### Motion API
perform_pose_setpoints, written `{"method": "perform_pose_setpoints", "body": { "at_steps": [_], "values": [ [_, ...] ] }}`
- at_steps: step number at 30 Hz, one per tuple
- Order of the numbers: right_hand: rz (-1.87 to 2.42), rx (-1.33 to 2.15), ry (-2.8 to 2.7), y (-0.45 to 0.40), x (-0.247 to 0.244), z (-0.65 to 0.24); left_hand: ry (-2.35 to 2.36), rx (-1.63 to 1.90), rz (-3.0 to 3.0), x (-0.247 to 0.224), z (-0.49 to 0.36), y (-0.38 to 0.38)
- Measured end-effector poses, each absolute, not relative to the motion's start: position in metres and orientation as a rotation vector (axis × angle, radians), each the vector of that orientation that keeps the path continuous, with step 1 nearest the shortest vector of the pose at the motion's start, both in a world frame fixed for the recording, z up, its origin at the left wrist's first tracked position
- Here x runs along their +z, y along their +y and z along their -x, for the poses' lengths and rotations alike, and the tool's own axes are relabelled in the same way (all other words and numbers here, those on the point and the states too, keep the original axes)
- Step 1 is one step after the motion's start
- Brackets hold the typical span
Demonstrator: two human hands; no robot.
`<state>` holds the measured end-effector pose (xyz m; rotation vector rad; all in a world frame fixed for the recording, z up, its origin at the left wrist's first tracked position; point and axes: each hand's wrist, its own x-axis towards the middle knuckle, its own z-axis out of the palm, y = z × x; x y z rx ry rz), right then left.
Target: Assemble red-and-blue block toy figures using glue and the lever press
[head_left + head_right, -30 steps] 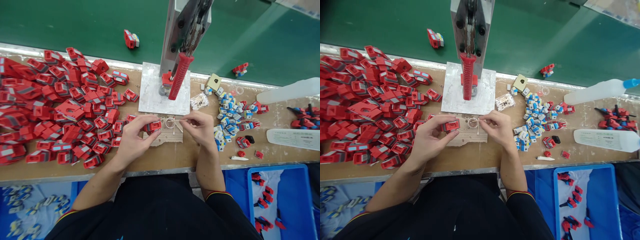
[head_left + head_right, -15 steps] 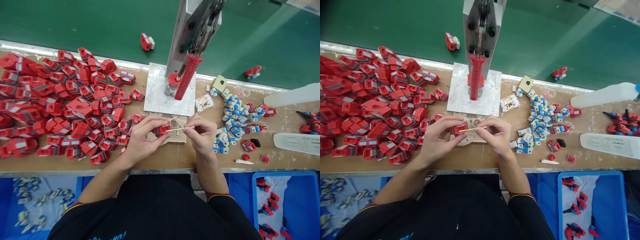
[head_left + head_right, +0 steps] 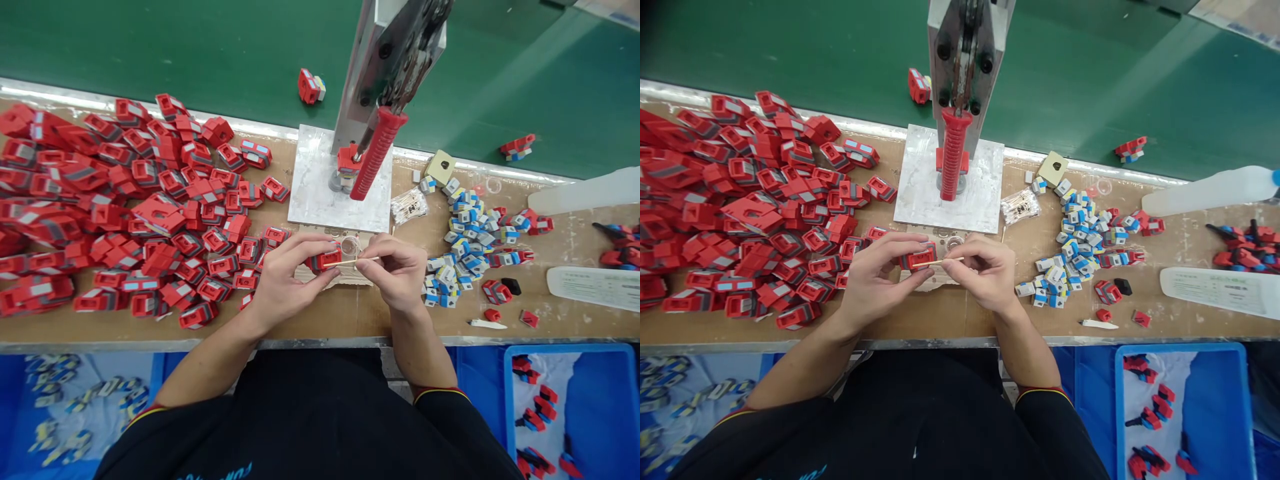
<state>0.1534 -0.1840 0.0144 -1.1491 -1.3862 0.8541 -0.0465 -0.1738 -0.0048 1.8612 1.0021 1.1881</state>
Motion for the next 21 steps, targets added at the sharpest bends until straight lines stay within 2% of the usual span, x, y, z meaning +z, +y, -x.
{"method": "perform_pose_setpoints", "body": {
  "at_steps": [21],
  "values": [
    [1.155, 0.734, -1.517, -0.185, 0.021, -0.168, 1.076, 1.232, -1.971, 0.0, 0.051, -0.171]
  ]
}}
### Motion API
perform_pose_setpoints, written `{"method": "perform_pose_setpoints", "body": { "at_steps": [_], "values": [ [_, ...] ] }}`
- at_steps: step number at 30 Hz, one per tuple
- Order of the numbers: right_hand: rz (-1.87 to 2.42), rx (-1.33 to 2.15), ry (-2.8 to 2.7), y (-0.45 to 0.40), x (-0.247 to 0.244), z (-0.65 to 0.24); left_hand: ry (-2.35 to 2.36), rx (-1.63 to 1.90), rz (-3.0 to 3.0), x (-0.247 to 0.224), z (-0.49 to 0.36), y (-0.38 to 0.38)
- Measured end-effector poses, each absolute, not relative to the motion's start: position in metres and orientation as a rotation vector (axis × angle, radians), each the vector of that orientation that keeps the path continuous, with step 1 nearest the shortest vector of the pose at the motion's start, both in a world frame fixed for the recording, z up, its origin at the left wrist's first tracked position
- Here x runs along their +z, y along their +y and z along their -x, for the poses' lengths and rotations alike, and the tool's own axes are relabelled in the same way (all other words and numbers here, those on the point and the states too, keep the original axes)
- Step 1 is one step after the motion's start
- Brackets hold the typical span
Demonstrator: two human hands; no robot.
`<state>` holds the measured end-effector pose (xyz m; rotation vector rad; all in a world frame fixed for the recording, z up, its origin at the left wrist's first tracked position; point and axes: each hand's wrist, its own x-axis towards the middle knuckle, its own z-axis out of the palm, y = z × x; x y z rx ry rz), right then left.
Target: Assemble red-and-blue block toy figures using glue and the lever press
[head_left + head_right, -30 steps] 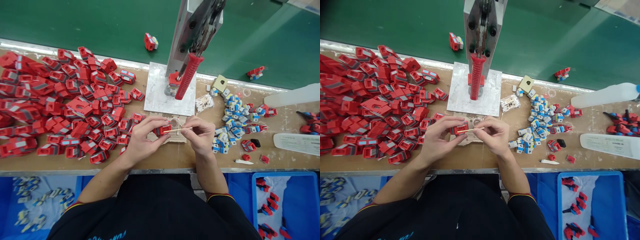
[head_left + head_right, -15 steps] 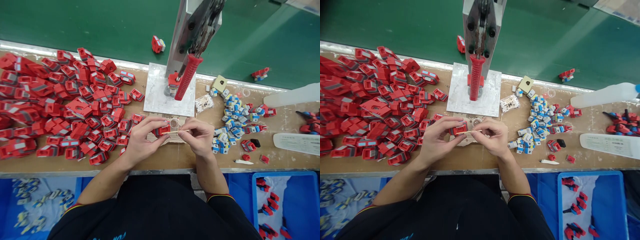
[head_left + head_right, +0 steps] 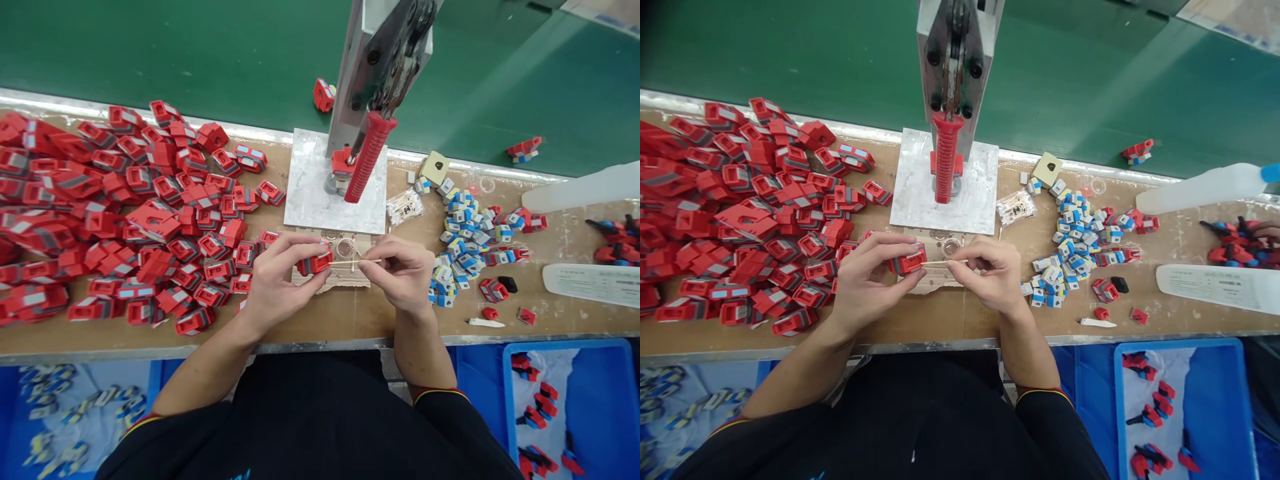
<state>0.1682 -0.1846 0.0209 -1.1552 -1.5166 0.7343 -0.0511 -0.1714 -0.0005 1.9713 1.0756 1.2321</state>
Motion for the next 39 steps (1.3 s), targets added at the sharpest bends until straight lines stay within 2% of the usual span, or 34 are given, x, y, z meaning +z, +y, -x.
{"method": "perform_pose_setpoints", "body": {
  "at_steps": [21, 39],
  "values": [
    [1.143, 0.585, -1.458, -0.188, 0.017, -0.165, 1.075, 1.164, -1.91, 0.0, 0.05, -0.171],
    [1.002, 0.611, -1.585, -0.186, 0.016, -0.156, 0.975, 1.141, -1.778, -0.001, 0.048, -0.173]
  ]
}}
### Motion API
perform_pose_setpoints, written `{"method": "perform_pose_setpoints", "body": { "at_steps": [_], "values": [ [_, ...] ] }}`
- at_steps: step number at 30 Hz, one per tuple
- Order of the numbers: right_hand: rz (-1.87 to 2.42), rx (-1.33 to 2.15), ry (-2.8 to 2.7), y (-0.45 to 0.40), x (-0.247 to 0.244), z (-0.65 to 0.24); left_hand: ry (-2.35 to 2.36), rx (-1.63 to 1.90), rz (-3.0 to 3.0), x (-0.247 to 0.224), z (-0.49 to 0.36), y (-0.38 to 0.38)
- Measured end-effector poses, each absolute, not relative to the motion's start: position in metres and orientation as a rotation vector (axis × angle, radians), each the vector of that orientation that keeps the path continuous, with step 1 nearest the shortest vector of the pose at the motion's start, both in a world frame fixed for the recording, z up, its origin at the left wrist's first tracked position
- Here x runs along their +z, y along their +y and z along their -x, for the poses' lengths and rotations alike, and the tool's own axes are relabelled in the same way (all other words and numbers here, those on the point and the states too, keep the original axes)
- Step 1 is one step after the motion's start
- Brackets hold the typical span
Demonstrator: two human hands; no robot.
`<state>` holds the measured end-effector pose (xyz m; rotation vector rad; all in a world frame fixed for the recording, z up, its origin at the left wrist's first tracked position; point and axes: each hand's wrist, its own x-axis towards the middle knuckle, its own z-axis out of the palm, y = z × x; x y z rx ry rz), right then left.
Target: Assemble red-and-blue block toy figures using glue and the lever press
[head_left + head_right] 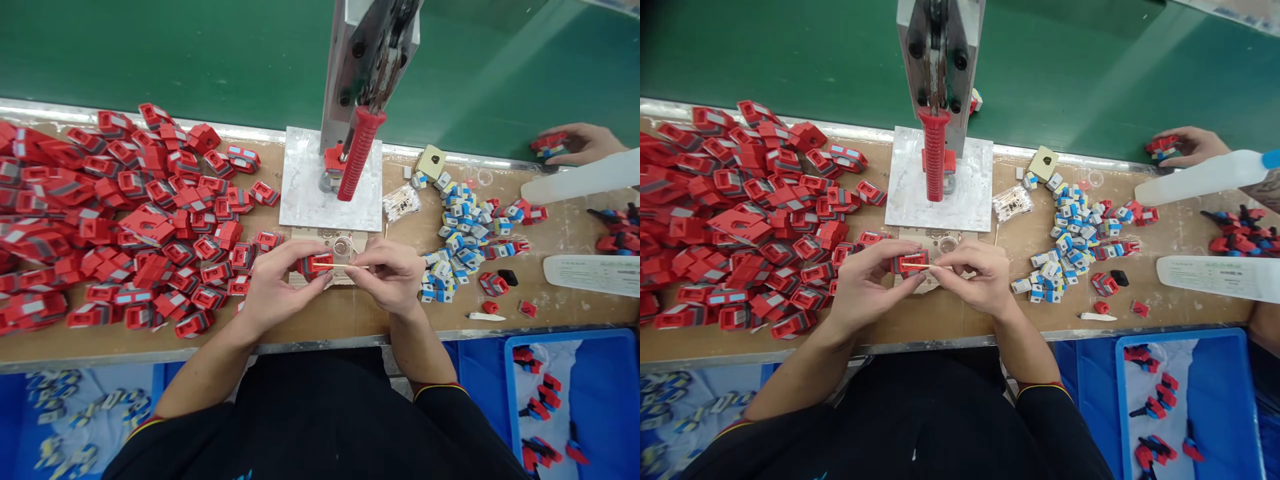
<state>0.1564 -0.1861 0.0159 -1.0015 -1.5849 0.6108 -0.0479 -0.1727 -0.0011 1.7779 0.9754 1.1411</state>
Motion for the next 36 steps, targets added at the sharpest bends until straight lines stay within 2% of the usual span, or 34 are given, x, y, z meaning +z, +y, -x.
{"method": "perform_pose_setpoints", "body": {
  "at_steps": [8, 22, 36],
  "values": [
    [0.987, 0.611, -1.517, -0.187, 0.017, -0.177, 0.954, 1.159, -1.745, -0.002, 0.049, -0.172],
    [1.471, 0.616, -1.925, -0.171, -0.005, -0.193, 1.05, 1.096, -1.746, -0.006, 0.056, -0.17],
    [1.411, 0.629, -1.85, -0.172, 0.004, -0.195, 1.114, 1.017, -1.832, 0.004, 0.055, -0.17]
  ]
}}
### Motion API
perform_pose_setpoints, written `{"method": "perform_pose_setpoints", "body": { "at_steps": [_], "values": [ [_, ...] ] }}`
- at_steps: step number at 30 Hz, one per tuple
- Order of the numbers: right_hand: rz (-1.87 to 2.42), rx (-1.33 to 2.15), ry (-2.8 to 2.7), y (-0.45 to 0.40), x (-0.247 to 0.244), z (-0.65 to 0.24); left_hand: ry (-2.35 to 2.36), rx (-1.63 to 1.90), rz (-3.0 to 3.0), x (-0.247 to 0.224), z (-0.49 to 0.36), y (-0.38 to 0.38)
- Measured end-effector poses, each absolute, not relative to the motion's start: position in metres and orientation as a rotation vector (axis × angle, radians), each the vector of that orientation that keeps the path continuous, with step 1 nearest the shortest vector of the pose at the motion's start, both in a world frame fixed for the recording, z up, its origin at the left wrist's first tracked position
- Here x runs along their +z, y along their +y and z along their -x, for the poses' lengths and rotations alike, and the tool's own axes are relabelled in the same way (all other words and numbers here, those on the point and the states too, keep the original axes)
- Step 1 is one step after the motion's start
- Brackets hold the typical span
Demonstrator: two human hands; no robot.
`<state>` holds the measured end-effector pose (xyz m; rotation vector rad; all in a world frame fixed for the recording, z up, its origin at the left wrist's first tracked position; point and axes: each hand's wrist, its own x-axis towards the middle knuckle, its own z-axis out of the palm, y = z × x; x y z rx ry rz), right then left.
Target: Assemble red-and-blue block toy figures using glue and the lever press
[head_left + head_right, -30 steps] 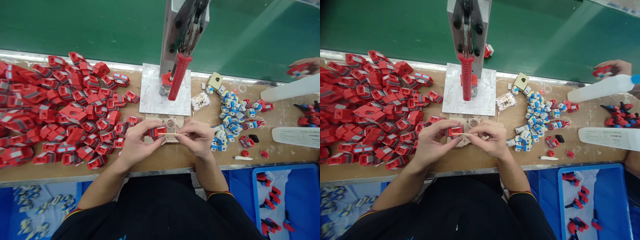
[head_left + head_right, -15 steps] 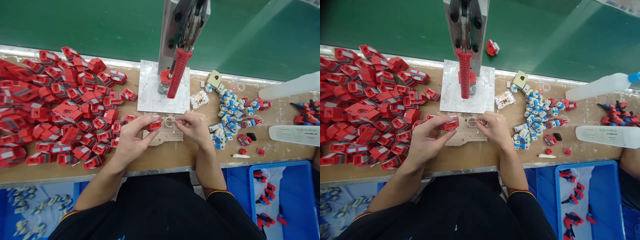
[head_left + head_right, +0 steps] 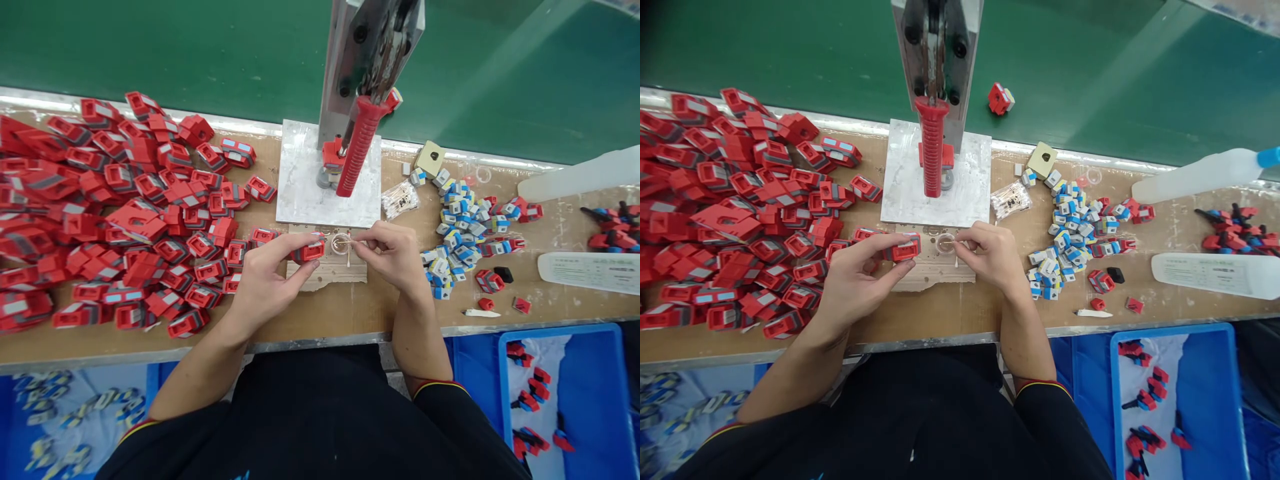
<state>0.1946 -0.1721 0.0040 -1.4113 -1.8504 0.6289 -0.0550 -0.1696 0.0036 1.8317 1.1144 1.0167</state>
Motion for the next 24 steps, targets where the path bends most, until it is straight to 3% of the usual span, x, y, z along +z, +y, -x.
{"method": "perform_pose_setpoints", "body": {
  "at_steps": [7, 24],
  "values": [
    [1.189, 0.6, -1.521, -0.183, 0.018, -0.18, 1.088, 1.024, -1.887, 0.003, 0.053, -0.17],
    [1.086, 0.661, -1.622, -0.182, 0.017, -0.166, 1.101, 0.974, -1.902, 0.003, 0.053, -0.17]
  ]
}}
